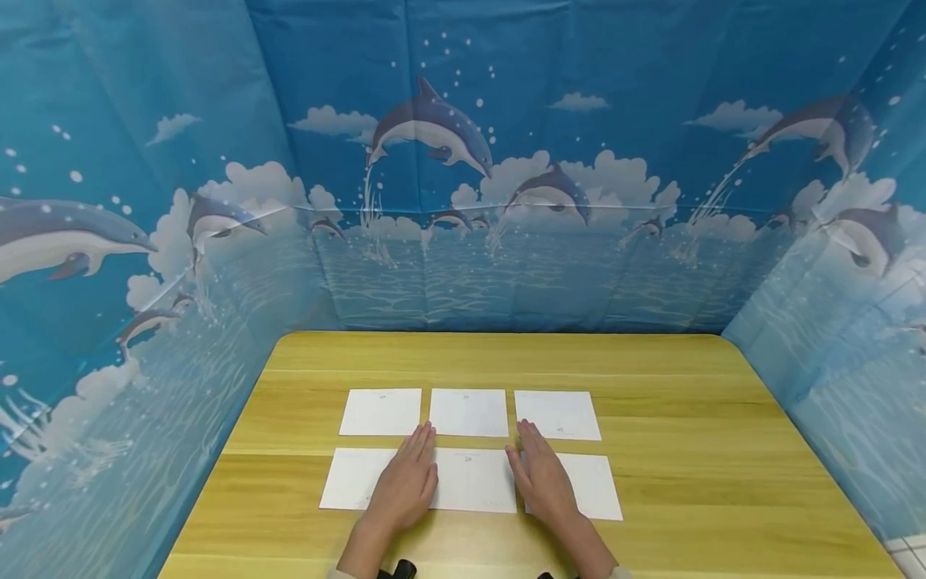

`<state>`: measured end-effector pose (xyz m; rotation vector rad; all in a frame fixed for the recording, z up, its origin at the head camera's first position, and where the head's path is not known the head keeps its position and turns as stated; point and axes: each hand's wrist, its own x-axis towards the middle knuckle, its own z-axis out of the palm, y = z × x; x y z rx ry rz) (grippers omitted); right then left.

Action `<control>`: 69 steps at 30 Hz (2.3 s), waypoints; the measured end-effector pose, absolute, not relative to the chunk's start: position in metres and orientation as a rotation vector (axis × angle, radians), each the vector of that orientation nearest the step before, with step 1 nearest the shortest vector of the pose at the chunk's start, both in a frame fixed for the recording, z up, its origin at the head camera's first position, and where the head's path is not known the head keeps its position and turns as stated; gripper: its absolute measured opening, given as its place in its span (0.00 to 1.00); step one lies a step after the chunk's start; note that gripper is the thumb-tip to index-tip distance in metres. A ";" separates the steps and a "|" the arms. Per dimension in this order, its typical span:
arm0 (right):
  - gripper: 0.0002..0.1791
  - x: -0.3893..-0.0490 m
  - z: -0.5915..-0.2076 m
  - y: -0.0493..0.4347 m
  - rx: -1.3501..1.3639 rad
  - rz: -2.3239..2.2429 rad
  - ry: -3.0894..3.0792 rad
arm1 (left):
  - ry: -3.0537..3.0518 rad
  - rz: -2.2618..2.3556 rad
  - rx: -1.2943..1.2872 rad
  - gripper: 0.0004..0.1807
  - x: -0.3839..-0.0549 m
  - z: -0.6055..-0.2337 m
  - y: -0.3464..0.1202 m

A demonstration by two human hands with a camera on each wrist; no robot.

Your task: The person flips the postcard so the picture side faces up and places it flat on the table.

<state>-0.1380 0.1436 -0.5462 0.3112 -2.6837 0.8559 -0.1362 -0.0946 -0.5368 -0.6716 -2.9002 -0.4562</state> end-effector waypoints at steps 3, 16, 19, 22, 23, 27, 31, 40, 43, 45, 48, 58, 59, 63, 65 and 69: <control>0.29 -0.136 -0.548 0.139 0.274 0.919 -2.678 | -2.900 -0.460 -0.654 0.27 -0.133 -0.540 -0.098; 0.24 -0.125 -0.555 0.117 0.236 1.074 -2.611 | -2.812 -0.557 -0.632 0.25 -0.121 -0.551 -0.106; 0.24 -0.123 -0.554 0.112 0.237 1.109 -2.587 | -2.745 -0.576 -0.630 0.24 -0.119 -0.551 -0.108; 0.24 -0.122 -0.553 0.107 0.205 1.160 -2.560 | -2.674 -0.601 -0.633 0.23 -0.117 -0.552 -0.110; 0.24 -0.121 -0.553 0.105 0.193 1.181 -2.549 | -2.655 -0.613 -0.631 0.23 -0.116 -0.552 -0.111; 0.23 -0.119 -0.553 0.097 0.168 1.234 -2.512 | -2.597 -0.682 -0.600 0.22 -0.113 -0.555 -0.116; 0.22 -0.117 -0.553 0.089 0.172 1.271 -2.506 | -2.552 -0.768 -0.530 0.22 -0.110 -0.557 -0.125; 0.21 -0.113 -0.552 0.072 0.192 1.377 -2.488 | -2.570 -0.910 -0.340 0.22 -0.105 -0.556 -0.152; 0.20 -0.113 -0.553 0.066 0.189 1.418 -2.468 | -2.571 -1.056 -0.246 0.22 -0.104 -0.555 -0.162; 0.19 -0.113 -0.553 0.062 0.194 1.430 -2.455 | -2.538 -1.157 -0.194 0.22 -0.104 -0.554 -0.168; 0.19 -0.113 -0.551 0.057 0.206 1.440 -2.441 | -2.462 -1.262 -0.155 0.21 -0.104 -0.553 -0.174; 0.19 -0.115 -0.550 0.041 0.202 1.575 -2.384 | -2.331 -1.337 -0.003 0.19 -0.103 -0.553 -0.192; 0.20 -0.116 -0.550 0.038 0.209 1.590 -2.379 | -2.329 -1.340 0.008 0.19 -0.103 -0.553 -0.194; 0.20 -0.117 -0.551 0.028 0.227 1.640 -2.356 | -2.316 -1.395 0.037 0.21 -0.105 -0.553 -0.199; 0.20 -0.117 -0.551 0.023 0.232 1.684 -2.343 | -2.316 -1.433 0.050 0.22 -0.106 -0.554 -0.202; 0.21 -0.116 -0.550 0.015 0.260 1.811 -2.335 | -2.310 -1.531 0.127 0.23 -0.106 -0.557 -0.206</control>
